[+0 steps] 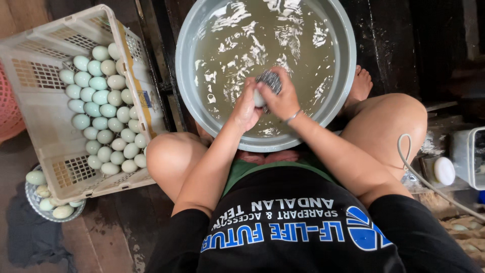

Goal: The person sits on the floor and washes eggs by hand using a steel wool scrubber in a basin of water, then places them into a plastic crate.

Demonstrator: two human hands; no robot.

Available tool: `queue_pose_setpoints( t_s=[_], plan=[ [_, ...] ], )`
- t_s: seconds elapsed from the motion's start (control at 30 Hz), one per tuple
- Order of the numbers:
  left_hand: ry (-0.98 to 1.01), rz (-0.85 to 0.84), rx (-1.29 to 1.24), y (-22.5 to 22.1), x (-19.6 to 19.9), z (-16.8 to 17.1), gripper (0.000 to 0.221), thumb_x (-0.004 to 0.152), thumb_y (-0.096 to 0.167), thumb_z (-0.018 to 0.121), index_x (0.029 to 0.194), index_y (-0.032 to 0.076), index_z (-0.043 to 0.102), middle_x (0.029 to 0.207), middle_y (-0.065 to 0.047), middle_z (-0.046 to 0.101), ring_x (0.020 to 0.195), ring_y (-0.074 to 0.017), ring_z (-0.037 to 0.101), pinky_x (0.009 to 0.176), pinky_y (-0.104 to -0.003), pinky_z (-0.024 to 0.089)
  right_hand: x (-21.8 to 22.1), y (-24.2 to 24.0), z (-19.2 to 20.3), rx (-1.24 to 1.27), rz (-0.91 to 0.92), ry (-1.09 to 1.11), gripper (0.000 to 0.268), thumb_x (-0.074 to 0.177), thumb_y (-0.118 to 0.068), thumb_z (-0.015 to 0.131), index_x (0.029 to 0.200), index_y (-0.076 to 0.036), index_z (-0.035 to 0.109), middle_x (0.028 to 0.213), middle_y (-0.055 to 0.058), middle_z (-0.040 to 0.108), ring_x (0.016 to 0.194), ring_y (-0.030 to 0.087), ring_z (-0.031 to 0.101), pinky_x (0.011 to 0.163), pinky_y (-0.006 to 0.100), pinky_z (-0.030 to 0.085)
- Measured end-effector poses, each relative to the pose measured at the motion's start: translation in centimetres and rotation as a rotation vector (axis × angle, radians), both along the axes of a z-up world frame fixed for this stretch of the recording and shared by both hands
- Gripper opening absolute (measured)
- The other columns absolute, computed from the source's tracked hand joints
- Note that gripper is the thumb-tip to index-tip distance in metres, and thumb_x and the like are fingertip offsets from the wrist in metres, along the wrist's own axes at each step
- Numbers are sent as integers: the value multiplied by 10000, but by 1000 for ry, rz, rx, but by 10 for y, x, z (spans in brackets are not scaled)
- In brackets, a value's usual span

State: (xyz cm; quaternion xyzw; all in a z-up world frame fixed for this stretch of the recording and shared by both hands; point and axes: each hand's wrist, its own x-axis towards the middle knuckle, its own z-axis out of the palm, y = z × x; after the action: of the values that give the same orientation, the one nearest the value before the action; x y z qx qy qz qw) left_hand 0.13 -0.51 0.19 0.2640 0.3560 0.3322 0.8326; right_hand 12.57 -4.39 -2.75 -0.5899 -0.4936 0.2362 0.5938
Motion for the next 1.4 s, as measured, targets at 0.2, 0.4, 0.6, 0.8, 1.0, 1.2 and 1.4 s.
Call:
queue_pose_setpoints(
  t_s=[0.2, 0.4, 0.6, 0.8, 1.0, 1.2, 1.4],
  plan=[
    [-33, -85, -93, 5, 0, 15, 352, 1030, 540, 482, 1226, 248, 495, 843, -110, 630, 705, -225, 647, 574, -263, 502, 37, 17, 11, -698, 2, -359, 480, 989, -392, 708, 1349, -216, 443, 1189, 227, 657, 1120, 449, 662, 970, 564, 509],
    [56, 86, -92, 15, -6, 6, 407, 985, 496, 599, 1112, 148, 432, 933, -135, 616, 721, -262, 653, 639, -310, 594, 36, 9, 18, -749, -40, -119, 548, 978, -587, 676, 1392, -300, 460, 1314, 206, 647, 1248, 428, 603, 1067, 552, 450],
    [166, 152, -31, 6, 6, -34, 319, 1025, 436, 543, 1114, 149, 437, 884, -97, 636, 656, -205, 634, 527, -277, 547, -21, -13, 20, -200, -32, -4, 457, 899, -316, 817, 1285, -192, 604, 1014, 197, 724, 919, 322, 716, 756, 426, 568],
    [149, 91, 12, -2, 7, -37, 341, 1037, 433, 534, 1128, 115, 452, 981, -177, 654, 829, -274, 671, 693, -369, 588, -4, -10, -7, -187, -100, 180, 418, 979, -254, 752, 1283, -51, 549, 1036, 279, 679, 945, 350, 678, 777, 463, 566],
    [263, 102, 120, 0, 8, -17, 253, 1040, 377, 450, 1172, 161, 450, 902, -76, 501, 718, -190, 587, 457, -177, 458, -13, -5, -16, -133, -75, 110, 445, 916, -182, 825, 1262, -82, 563, 963, 204, 712, 845, 268, 706, 663, 349, 597],
    [263, 70, 79, 7, 4, -41, 239, 1024, 381, 452, 1096, 153, 446, 846, -88, 490, 643, -228, 611, 405, -191, 441, -7, 2, -26, -300, -66, 255, 494, 867, -266, 872, 1257, -131, 600, 966, 189, 738, 822, 223, 717, 652, 343, 619],
    [273, 71, 123, 1, 4, -51, 244, 1034, 402, 447, 1115, 172, 455, 934, -104, 615, 680, -207, 613, 447, -198, 414, -6, -7, -6, -265, -30, 224, 474, 909, -255, 815, 1283, -113, 559, 1037, 228, 705, 913, 313, 713, 737, 406, 612]
  ],
)
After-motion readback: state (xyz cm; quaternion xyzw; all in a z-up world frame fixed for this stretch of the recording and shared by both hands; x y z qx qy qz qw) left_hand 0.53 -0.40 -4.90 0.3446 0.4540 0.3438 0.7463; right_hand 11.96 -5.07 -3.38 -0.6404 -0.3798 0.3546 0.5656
